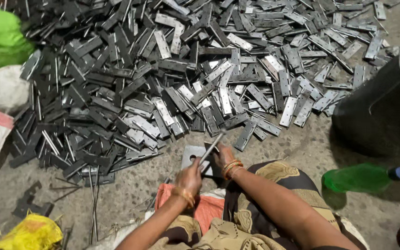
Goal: The person sits on the floor and repeatedly picks up metal hinge halves, places them on a metal plate, and uses a metal rod to press or align them. Finished pieces are dropped into a nearby bucket. The process is repeated continuously with many hinge parts visible on the floor.
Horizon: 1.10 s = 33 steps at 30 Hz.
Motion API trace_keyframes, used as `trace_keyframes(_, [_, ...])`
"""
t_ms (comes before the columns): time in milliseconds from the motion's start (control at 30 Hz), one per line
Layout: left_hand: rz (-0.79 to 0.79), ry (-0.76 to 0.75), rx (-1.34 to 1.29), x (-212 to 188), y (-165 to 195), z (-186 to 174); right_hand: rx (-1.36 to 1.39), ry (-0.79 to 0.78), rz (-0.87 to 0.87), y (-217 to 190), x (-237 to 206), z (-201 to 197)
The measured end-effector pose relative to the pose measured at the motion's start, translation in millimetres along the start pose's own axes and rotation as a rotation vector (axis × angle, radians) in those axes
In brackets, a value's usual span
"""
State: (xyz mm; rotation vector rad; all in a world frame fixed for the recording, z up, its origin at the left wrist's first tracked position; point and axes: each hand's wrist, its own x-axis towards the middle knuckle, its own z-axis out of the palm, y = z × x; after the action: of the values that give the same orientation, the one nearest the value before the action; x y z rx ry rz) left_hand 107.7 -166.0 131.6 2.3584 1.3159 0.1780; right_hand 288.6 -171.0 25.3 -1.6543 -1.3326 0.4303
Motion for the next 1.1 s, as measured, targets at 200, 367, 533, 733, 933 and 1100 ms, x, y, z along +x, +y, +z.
trace_keyframes(200, [-0.025, 0.267, -0.144, 6, -53, 24, -0.019, -0.042, 0.07, 2, 2, 1])
trace_keyframes(367, [-0.029, 0.547, -0.465, 8, -1, -74, -0.054, -0.062, 0.075, 0, 5, -2])
trace_keyframes(533, [0.425, 0.915, -0.477, -12, 46, -126, -0.11, -0.096, 0.087, 1, 7, -3])
trace_keyframes(733, [-0.094, -0.245, 0.135, 2, -1, -15, -0.143, -0.11, 0.036, 8, 4, 2])
trace_keyframes(933, [-0.056, 0.384, -0.106, 8, -80, 23, -0.015, -0.074, 0.002, 8, 0, 9])
trace_keyframes(1100, [-0.085, 0.606, -0.307, 4, -41, -50, -0.013, -0.019, -0.08, 5, 2, 9])
